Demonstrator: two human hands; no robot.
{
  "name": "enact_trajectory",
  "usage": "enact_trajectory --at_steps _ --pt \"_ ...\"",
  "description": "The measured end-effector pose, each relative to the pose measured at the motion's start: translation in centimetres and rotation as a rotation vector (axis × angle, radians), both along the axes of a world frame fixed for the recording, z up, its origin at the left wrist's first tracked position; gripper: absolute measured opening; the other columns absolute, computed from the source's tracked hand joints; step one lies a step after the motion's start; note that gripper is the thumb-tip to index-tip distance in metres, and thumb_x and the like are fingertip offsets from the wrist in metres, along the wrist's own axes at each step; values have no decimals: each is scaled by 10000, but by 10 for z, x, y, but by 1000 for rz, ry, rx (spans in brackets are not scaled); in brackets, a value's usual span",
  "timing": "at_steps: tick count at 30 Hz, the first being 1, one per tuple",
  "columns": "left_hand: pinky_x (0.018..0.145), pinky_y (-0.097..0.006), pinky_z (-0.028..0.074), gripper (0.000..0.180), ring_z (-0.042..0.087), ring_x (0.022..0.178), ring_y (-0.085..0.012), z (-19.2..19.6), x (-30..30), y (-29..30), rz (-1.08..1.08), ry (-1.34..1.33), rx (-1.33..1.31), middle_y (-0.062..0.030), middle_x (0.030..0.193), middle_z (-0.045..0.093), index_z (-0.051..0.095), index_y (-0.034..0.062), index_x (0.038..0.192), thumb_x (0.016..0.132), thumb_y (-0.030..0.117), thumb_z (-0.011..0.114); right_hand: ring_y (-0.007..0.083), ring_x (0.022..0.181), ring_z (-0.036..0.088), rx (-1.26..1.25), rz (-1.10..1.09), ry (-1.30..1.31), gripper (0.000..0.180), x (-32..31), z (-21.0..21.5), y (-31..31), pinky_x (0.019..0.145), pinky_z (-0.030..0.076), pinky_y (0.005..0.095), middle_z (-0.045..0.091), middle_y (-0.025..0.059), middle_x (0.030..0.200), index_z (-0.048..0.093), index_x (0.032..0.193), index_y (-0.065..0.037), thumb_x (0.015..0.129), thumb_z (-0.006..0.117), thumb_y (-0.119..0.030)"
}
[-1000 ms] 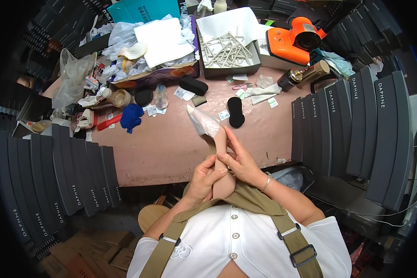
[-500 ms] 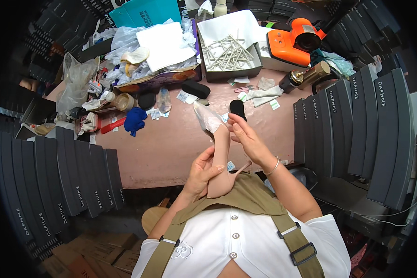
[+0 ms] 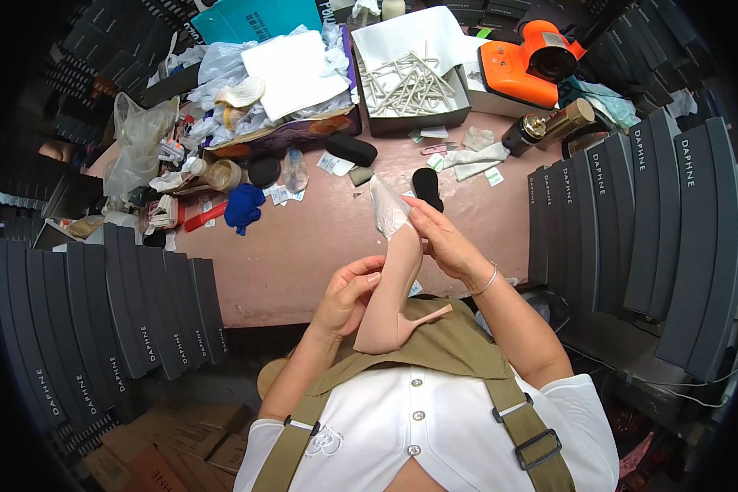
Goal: Inspecting, cleaning with a heat gun, and packing high-heeled shoes into boxes.
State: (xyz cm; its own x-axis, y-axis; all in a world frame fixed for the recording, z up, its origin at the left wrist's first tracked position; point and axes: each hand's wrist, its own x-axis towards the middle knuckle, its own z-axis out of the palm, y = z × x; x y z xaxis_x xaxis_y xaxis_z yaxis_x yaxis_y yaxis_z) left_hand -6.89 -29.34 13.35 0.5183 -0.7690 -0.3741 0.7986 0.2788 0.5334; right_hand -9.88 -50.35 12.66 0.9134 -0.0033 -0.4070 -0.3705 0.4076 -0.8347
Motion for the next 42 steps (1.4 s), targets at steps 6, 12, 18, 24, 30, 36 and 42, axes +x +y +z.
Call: enact_trajectory --at_steps 6,12,18,24,30,36,42 --pt "771 -258 498 283 610 862 -116 1 1 -6 -26 1 73 -85 998 645 584 -36 1098 926 171 498 101 962 525 -69 4 17 548 -2 -13 0 764 468 271 556 46 1128 389 1388 -74 976 454 -429" --pt "828 -291 493 306 616 905 -161 -4 -2 -9 7 54 136 -118 1000 645 584 -68 1073 897 166 498 113 966 530 -66 -38 82 571 -13 -23 1 763 473 275 547 57 1114 378 1393 -74 974 441 -456" --pt "816 -267 478 265 584 941 -135 -9 -6 -7 -114 -194 211 -77 1056 613 618 -38 1076 902 138 524 128 975 522 -22 -93 48 636 -23 -20 3 732 475 277 505 73 1135 293 1430 -72 948 512 -425" --pt "859 -312 456 317 540 1039 -157 -36 14 -9 249 -388 416 -88 1131 578 609 -20 1116 935 227 525 187 1148 458 -6 -401 -98 702 -30 -15 3 939 409 307 415 137 1277 203 1451 -33 902 582 -254" --pt "952 -398 428 473 530 1119 -221 -65 39 20 155 159 206 -118 1180 574 567 16 1177 938 420 505 202 1209 417 -120 -531 -288 725 -17 -15 -2 1003 358 318 369 143 1367 168 1456 -18 895 594 -189" --pt "984 -348 413 410 540 1123 -201 -56 34 15 164 20 202 -125 1183 589 579 5 1182 938 333 541 201 1158 476 2 -524 -238 697 -15 -23 6 938 443 366 406 92 1317 171 1457 -62 918 581 -226" --pt "913 -266 429 361 542 1022 -106 -10 66 19 -87 -588 455 -49 1108 607 588 -7 1178 887 198 644 199 1152 474 30 -480 -177 676 -18 -22 6 924 444 387 414 94 1308 180 1457 -79 926 565 -243"
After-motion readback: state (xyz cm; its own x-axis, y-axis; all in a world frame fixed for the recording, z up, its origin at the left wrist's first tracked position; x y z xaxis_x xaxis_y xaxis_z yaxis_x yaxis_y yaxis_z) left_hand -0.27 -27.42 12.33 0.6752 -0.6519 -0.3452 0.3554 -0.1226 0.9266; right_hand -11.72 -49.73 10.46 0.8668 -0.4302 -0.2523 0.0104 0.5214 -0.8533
